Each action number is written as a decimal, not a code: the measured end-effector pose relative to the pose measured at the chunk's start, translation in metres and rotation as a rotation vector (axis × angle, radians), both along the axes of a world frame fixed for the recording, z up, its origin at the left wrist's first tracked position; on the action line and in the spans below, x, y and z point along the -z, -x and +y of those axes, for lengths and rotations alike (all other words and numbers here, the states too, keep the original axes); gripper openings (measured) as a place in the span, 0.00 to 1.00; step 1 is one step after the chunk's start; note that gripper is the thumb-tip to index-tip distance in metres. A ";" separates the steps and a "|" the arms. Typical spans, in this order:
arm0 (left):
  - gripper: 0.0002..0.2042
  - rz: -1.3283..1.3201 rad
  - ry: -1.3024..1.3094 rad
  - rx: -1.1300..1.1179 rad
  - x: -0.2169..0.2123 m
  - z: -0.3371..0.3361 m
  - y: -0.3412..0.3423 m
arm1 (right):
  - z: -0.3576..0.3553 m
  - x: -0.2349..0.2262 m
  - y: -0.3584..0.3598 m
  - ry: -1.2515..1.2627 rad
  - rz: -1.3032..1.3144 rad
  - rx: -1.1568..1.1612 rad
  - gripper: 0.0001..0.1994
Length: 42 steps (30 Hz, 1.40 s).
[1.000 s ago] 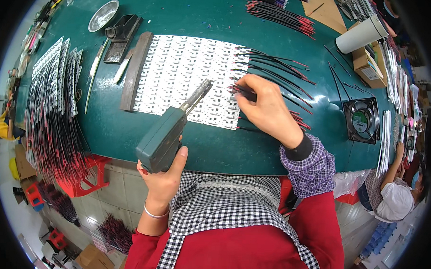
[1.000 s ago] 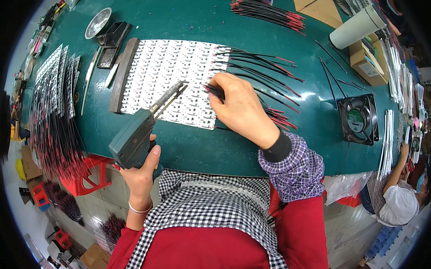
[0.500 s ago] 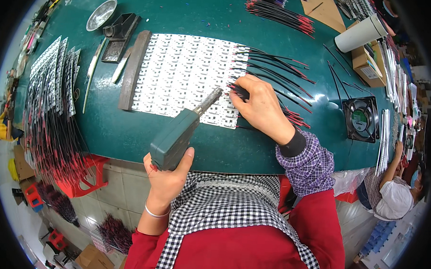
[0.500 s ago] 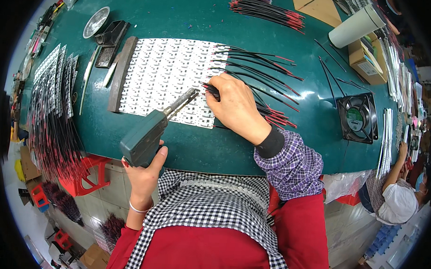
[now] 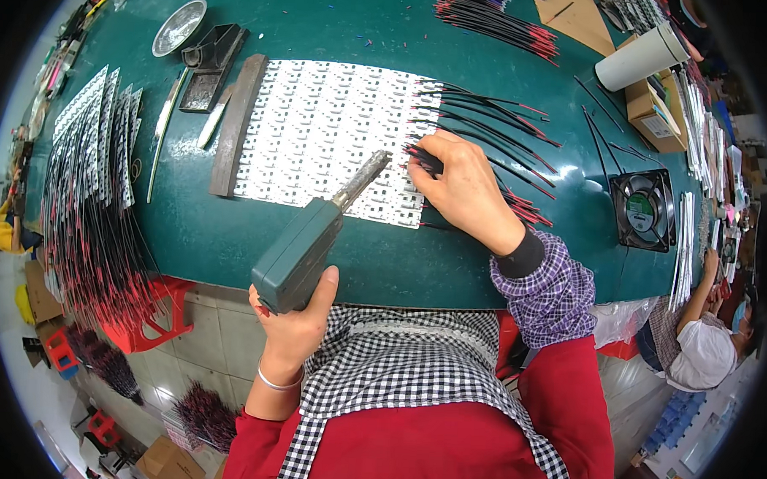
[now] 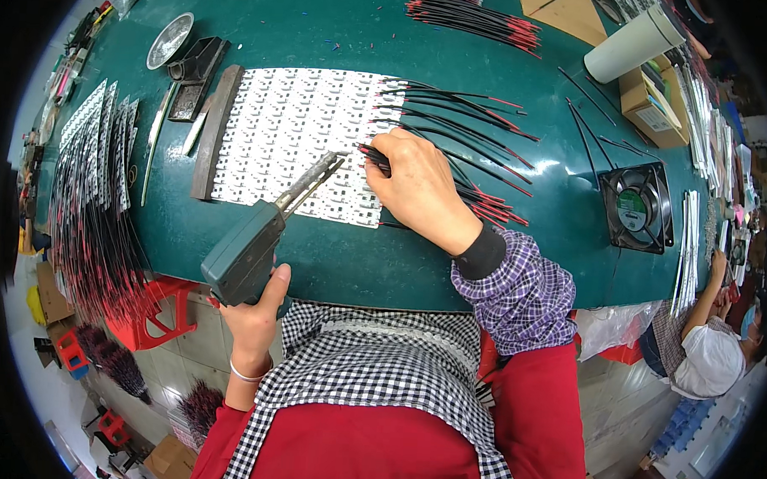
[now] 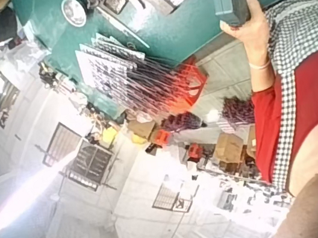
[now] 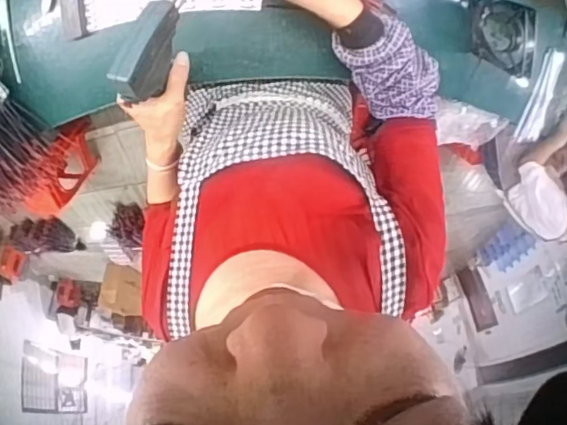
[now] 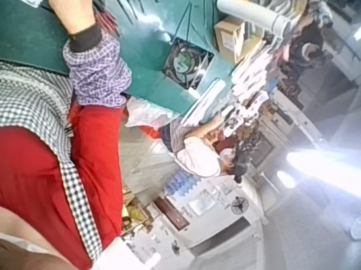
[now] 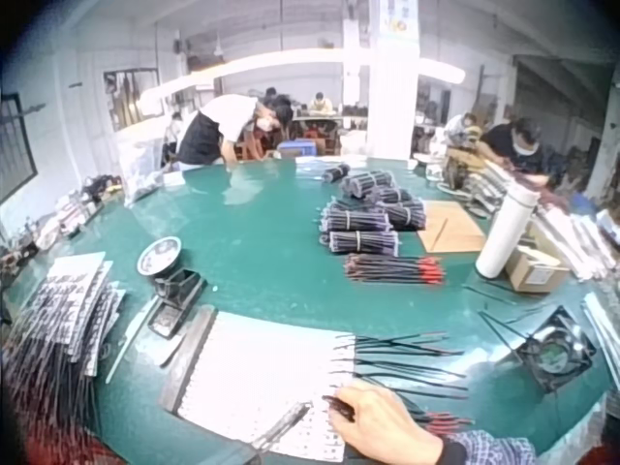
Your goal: The person positions wire ends onto an LED panel board by hand and applies heat to the wire connections using a handheld heat tool.
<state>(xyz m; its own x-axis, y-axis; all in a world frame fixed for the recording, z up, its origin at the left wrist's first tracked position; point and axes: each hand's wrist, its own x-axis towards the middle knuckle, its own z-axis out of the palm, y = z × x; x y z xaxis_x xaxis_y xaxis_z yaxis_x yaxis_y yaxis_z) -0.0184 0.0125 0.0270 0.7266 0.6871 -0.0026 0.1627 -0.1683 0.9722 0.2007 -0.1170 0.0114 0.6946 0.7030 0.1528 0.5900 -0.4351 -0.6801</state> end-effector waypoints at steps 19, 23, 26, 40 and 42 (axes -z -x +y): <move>0.06 -0.030 0.043 -0.041 0.006 -0.006 0.002 | 0.001 -0.001 -0.004 -0.026 0.042 -0.041 0.07; 0.10 -0.010 -0.078 0.027 0.005 0.002 0.015 | -0.001 -0.003 -0.004 0.012 0.038 -0.060 0.08; 0.12 -0.004 0.026 -0.022 -0.002 -0.001 0.013 | -0.008 -0.001 -0.007 -0.038 0.012 -0.115 0.08; 0.16 -0.038 0.055 0.017 -0.001 0.000 0.014 | -0.011 -0.004 0.018 -0.036 0.083 -0.012 0.06; 0.16 -0.024 0.071 0.066 0.000 0.000 0.016 | -0.009 -0.003 0.019 -0.025 0.056 -0.014 0.06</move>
<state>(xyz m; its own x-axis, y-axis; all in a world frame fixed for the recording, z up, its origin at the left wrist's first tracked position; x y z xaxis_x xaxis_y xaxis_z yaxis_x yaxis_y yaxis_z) -0.0342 0.0123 0.0275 0.7705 0.6366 -0.0315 0.1302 -0.1089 0.9855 0.1822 -0.1261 0.0140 0.6927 0.7092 0.1315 0.5564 -0.4093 -0.7232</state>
